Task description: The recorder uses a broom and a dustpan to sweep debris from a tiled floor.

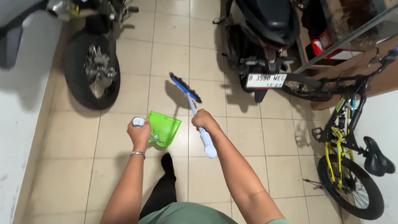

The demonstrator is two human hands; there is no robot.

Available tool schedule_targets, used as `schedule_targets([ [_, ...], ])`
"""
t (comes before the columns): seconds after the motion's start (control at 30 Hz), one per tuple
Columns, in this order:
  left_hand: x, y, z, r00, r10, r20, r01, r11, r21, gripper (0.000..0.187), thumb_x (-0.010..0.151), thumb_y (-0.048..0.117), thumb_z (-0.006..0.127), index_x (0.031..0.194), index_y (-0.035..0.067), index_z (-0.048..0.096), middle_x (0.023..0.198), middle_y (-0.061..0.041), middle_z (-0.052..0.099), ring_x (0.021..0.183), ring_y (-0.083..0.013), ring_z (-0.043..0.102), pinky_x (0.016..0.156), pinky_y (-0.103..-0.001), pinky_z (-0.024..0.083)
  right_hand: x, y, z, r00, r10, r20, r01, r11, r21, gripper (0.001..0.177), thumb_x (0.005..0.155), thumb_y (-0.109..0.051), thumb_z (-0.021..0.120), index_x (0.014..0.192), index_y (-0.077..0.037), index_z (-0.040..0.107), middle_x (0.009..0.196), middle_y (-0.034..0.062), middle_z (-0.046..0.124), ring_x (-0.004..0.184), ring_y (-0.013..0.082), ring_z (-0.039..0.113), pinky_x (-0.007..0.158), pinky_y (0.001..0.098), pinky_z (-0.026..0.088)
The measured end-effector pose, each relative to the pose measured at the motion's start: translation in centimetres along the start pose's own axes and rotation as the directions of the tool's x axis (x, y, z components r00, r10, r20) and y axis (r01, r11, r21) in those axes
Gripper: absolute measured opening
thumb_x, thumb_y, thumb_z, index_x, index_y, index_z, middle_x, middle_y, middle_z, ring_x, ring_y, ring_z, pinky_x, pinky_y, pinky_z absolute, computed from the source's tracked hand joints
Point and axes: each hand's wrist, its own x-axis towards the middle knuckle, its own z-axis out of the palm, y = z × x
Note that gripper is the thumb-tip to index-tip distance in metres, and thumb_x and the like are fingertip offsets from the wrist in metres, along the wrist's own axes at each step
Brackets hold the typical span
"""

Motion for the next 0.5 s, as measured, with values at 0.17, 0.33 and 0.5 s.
schedule_targets([
  [0.17,8.3,10.5,9.1,0.995,0.065,0.081,-0.063,0.998,-0.026,0.006,0.078,0.012,0.072,0.084,0.011,0.072,0.080,-0.017,0.071,0.083,-0.0349,0.070,0.072,-0.046,0.050,11.2,-1.9,-9.2,0.999,0.019,-0.040,-0.019,1.000,-0.011,0.017,0.066,-0.015,0.068,0.071,-0.002,0.077,0.061,0.0151,0.072,0.071,0.0330,0.077,0.068,0.0421,0.059],
  [0.33,17.6,18.9,18.6,0.983,0.116,0.142,-0.111,0.993,-0.040,0.005,0.078,0.012,0.072,0.083,0.012,0.073,0.079,-0.015,0.072,0.080,-0.0335,0.071,0.070,-0.043,0.052,19.2,-4.7,-18.3,0.993,0.097,-0.068,-0.084,0.981,0.175,0.010,0.067,-0.009,0.069,0.068,-0.001,0.074,0.053,0.0150,0.066,0.051,0.0275,0.071,0.052,0.0385,0.057],
  [0.5,27.7,26.8,28.3,0.977,0.140,0.159,-0.138,0.990,-0.025,0.007,0.078,0.013,0.072,0.084,0.014,0.075,0.083,-0.013,0.074,0.087,-0.0364,0.072,0.074,-0.046,0.052,31.5,-10.0,-26.3,0.991,0.127,-0.042,-0.109,0.947,0.302,0.013,0.070,0.000,0.069,0.079,0.009,0.074,0.056,0.0193,0.065,0.047,0.0250,0.069,0.043,0.0384,0.055],
])
